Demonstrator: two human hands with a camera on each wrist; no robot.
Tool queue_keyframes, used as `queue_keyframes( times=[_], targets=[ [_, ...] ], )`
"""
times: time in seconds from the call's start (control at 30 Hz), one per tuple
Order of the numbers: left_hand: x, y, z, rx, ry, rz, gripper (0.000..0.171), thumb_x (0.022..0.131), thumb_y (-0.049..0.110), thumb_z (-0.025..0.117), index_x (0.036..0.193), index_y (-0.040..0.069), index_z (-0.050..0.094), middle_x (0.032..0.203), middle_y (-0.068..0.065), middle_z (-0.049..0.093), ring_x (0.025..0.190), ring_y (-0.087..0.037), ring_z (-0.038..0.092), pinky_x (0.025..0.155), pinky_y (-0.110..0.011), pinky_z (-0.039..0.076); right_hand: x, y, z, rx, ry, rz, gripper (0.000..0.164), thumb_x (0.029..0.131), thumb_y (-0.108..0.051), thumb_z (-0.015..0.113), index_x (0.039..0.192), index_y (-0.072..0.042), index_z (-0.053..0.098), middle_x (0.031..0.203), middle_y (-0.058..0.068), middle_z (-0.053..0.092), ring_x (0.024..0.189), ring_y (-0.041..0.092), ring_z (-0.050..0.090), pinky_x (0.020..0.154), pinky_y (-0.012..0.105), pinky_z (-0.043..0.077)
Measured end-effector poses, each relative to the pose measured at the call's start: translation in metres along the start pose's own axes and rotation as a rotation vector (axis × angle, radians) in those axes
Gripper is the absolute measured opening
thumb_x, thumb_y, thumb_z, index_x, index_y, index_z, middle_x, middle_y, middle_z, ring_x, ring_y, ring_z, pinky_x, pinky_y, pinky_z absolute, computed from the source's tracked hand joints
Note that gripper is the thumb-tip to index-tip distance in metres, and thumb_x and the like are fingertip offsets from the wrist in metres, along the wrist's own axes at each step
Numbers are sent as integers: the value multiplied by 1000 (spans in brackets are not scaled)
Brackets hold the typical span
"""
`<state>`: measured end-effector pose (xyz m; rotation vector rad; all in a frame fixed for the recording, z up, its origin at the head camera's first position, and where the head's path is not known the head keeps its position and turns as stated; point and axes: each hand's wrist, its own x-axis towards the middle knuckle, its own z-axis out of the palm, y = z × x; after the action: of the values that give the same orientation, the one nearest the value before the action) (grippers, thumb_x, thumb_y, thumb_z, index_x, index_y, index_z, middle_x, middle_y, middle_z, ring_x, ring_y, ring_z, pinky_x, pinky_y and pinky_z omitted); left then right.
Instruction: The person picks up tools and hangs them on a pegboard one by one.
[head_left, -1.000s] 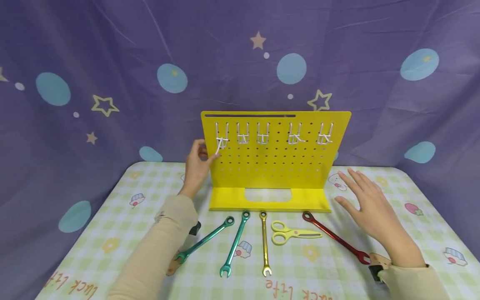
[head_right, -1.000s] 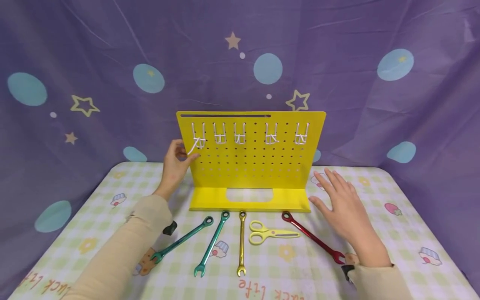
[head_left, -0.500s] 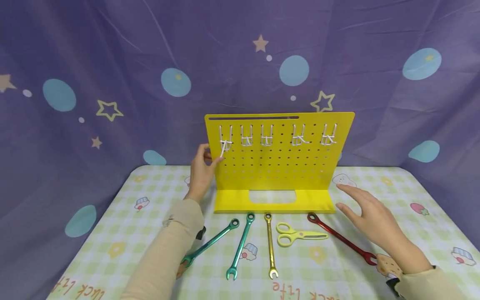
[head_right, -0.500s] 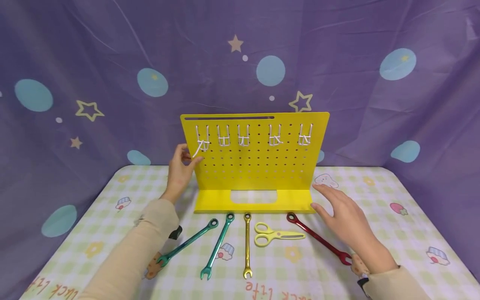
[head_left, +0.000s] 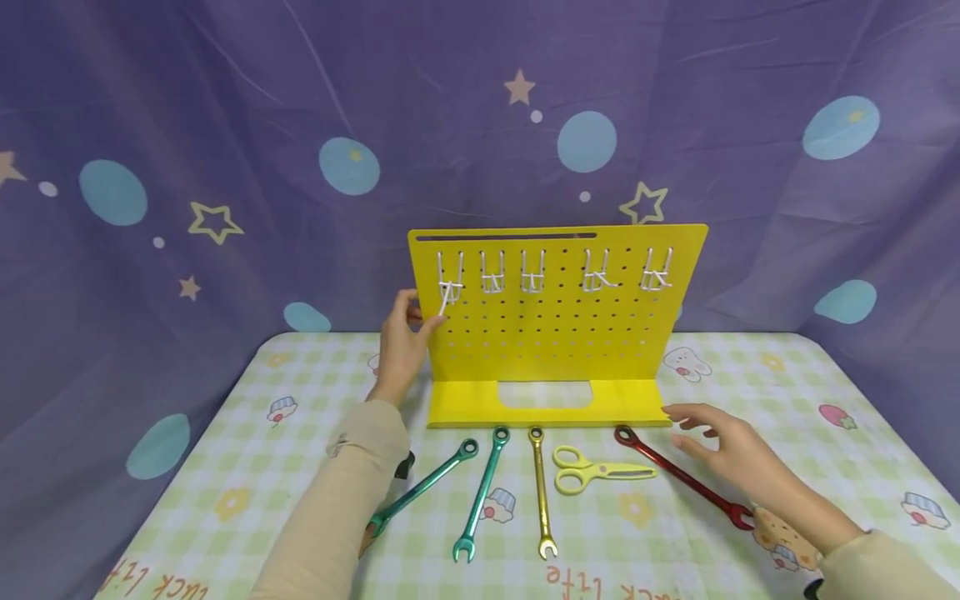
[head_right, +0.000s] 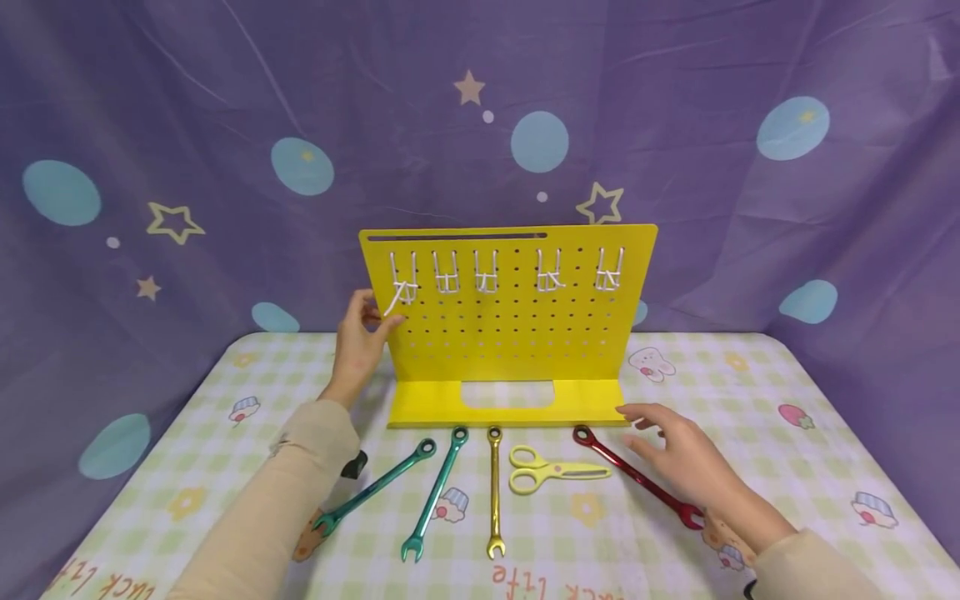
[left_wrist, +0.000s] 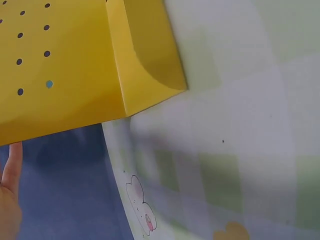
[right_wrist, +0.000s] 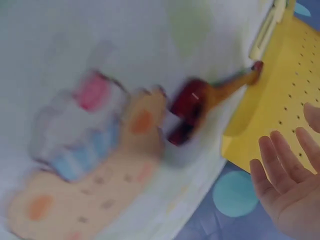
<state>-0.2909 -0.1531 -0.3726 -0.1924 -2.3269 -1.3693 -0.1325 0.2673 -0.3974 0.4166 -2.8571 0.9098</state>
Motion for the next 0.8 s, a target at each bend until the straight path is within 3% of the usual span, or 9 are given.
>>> queue_keyframes(
  times=[0.2, 0.37, 0.6, 0.8],
  targets=[
    [0, 1, 1, -9, -1, -6, 42, 90, 18, 74, 125, 12, 52, 101, -13, 58, 95, -28, 56, 80, -40, 49, -11, 6, 7, 32, -65, 39, 32, 90, -5, 71, 122, -7, 66, 113, 5, 68, 92, 18, 63, 77, 37, 53],
    [0, 1, 3, 11, 1, -16, 40, 90, 19, 74, 123, 12, 52, 100, -13, 58, 94, -28, 56, 79, -39, 48, -17, 12, 13, 63, -126, 89, 21, 90, -6, 71, 111, -11, 70, 98, -3, 67, 79, 8, 56, 66, 26, 49],
    [-1, 1, 4, 17, 4, -39, 40, 91, 21, 73, 124, 15, 52, 100, -12, 59, 95, -27, 56, 79, -39, 48, -18, 17, 19, 83, -152, 86, 19, 89, -10, 73, 108, -10, 70, 85, -6, 60, 67, 5, 51, 61, 25, 45],
    [-2, 1, 4, 36, 6, -72, 39, 92, 25, 71, 126, 18, 52, 102, -10, 59, 96, -25, 56, 77, -39, 47, -9, 18, 22, 33, -185, 61, 17, 88, -9, 74, 105, -8, 71, 80, -6, 57, 64, 5, 45, 58, 25, 42]
  ],
)
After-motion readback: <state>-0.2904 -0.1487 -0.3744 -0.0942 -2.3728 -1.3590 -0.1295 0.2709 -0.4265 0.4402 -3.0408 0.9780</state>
